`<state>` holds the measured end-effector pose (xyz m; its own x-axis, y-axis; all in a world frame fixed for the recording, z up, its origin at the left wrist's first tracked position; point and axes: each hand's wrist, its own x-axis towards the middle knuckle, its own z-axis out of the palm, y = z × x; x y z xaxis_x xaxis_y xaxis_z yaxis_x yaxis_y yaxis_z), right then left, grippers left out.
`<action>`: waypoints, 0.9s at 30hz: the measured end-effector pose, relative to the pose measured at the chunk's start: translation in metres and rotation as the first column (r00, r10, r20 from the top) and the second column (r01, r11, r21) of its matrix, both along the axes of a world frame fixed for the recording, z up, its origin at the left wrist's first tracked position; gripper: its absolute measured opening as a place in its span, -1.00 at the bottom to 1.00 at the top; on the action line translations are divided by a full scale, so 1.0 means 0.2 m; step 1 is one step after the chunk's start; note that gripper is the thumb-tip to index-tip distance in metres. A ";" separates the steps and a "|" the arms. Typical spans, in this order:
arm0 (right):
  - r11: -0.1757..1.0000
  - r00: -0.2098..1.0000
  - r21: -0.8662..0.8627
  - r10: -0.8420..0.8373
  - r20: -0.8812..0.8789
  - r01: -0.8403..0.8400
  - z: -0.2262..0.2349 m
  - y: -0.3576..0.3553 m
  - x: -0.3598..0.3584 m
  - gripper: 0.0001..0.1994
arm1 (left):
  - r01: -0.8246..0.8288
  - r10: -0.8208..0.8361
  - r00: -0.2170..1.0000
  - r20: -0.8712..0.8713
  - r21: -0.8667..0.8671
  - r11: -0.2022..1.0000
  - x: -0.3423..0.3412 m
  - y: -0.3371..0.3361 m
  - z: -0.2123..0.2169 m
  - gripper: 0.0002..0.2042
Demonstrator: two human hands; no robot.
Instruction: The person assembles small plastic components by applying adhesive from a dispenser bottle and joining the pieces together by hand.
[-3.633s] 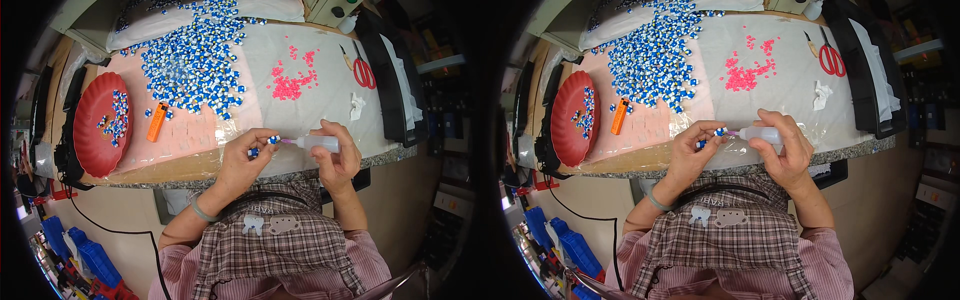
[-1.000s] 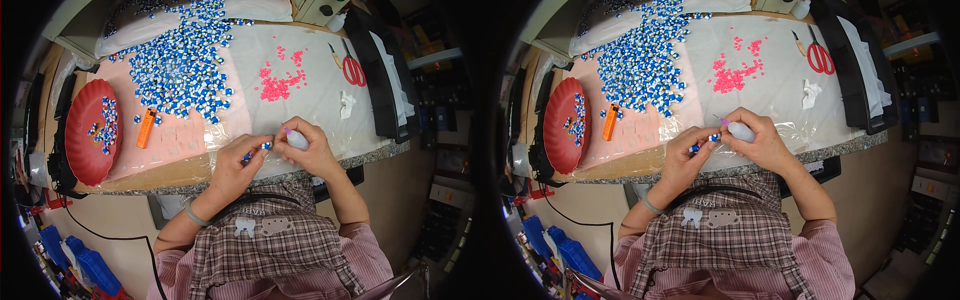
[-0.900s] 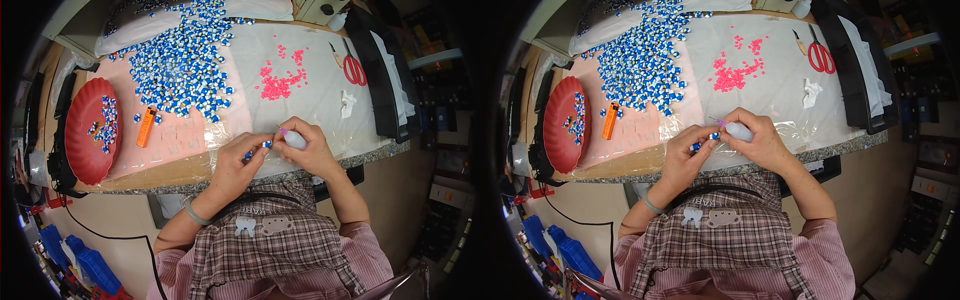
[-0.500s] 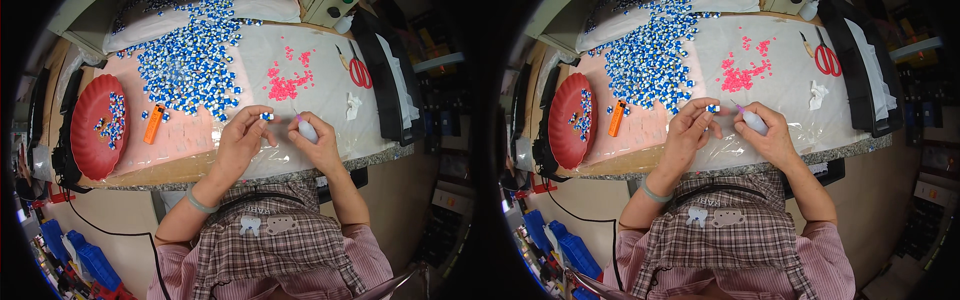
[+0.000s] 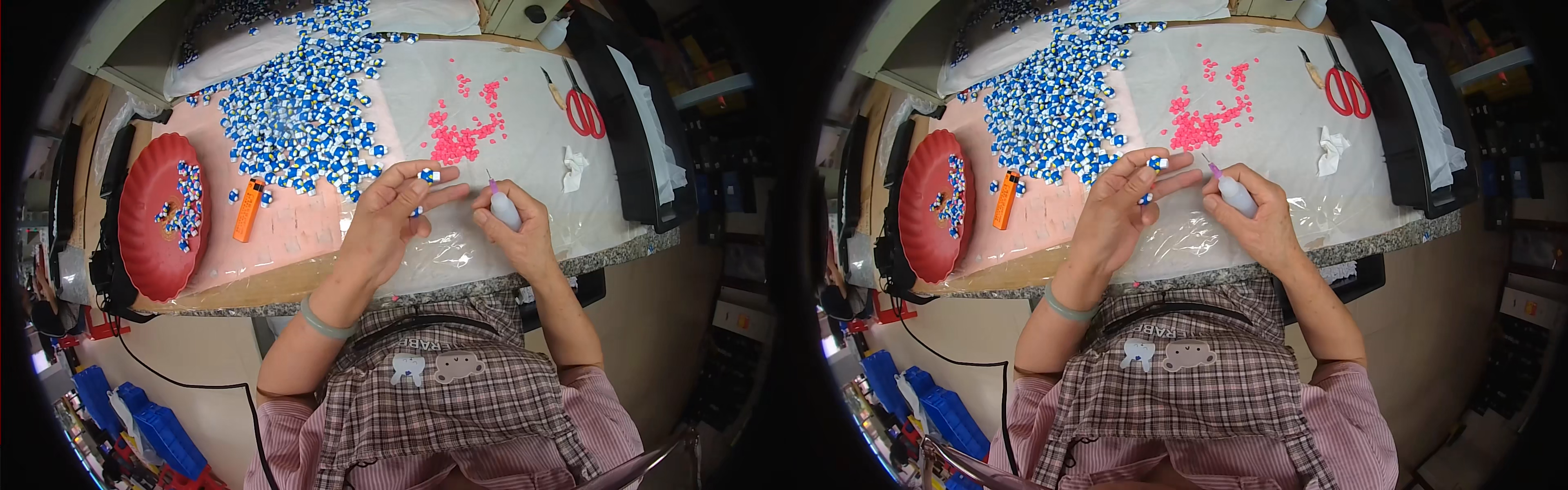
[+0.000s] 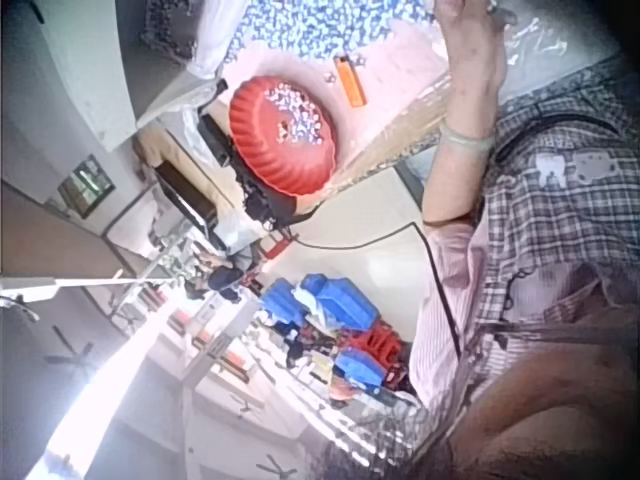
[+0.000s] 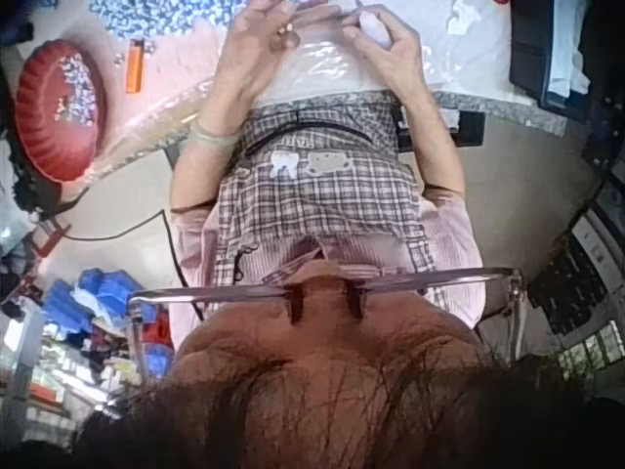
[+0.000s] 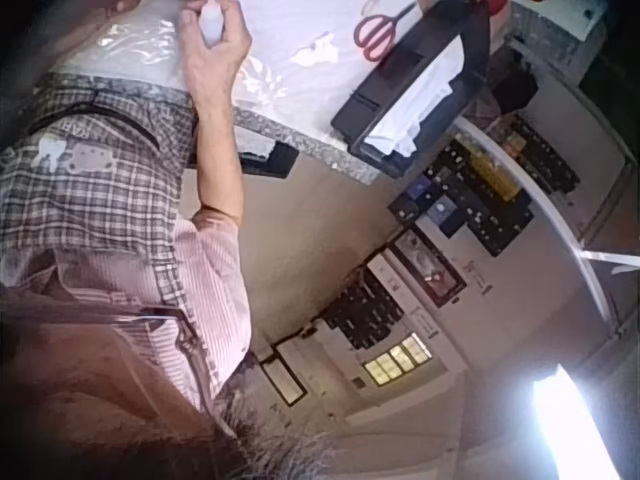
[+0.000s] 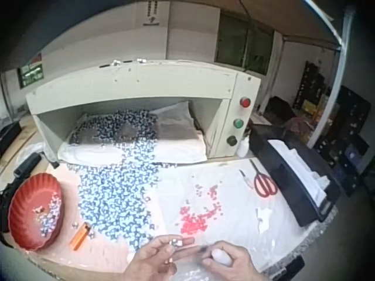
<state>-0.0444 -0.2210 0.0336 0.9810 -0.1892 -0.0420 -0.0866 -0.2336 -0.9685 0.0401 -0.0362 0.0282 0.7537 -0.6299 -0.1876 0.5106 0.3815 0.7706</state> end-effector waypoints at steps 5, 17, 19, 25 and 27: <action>0.999 0.999 0.039 0.001 0.046 -0.003 0.00 0.03 0.01 -0.88 | -0.042 -0.053 0.936 -0.347 -0.261 0.964 0.01 0.01 0.01 -0.72; 0.998 0.998 0.026 -0.051 0.046 0.050 0.02 0.00 -0.02 -0.89 | -0.093 -0.090 0.921 -0.379 -0.440 0.893 -0.03 0.04 -0.02 -0.70; 0.999 0.998 -0.018 -0.039 0.051 0.040 0.03 0.00 -0.02 -0.88 | -0.120 -0.044 0.921 -0.386 -0.391 0.913 -0.03 0.09 -0.03 -0.70; 0.951 0.993 -0.288 0.119 0.007 -0.113 0.06 -0.07 -0.06 -0.88 | -0.126 -0.005 0.938 -0.345 -0.357 0.925 -0.07 0.22 -0.03 -0.68; 0.904 0.979 -0.391 0.202 0.031 -0.174 0.07 -0.08 -0.08 -0.82 | -0.113 0.008 0.947 -0.320 -0.309 0.944 -0.08 0.23 -0.03 -0.69</action>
<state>-0.0609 -0.2365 0.0469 0.9978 0.0117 0.0660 0.0600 -0.5941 -0.8021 0.0234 0.0106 0.0212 0.7290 -0.6501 -0.2143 0.6714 0.6180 0.4091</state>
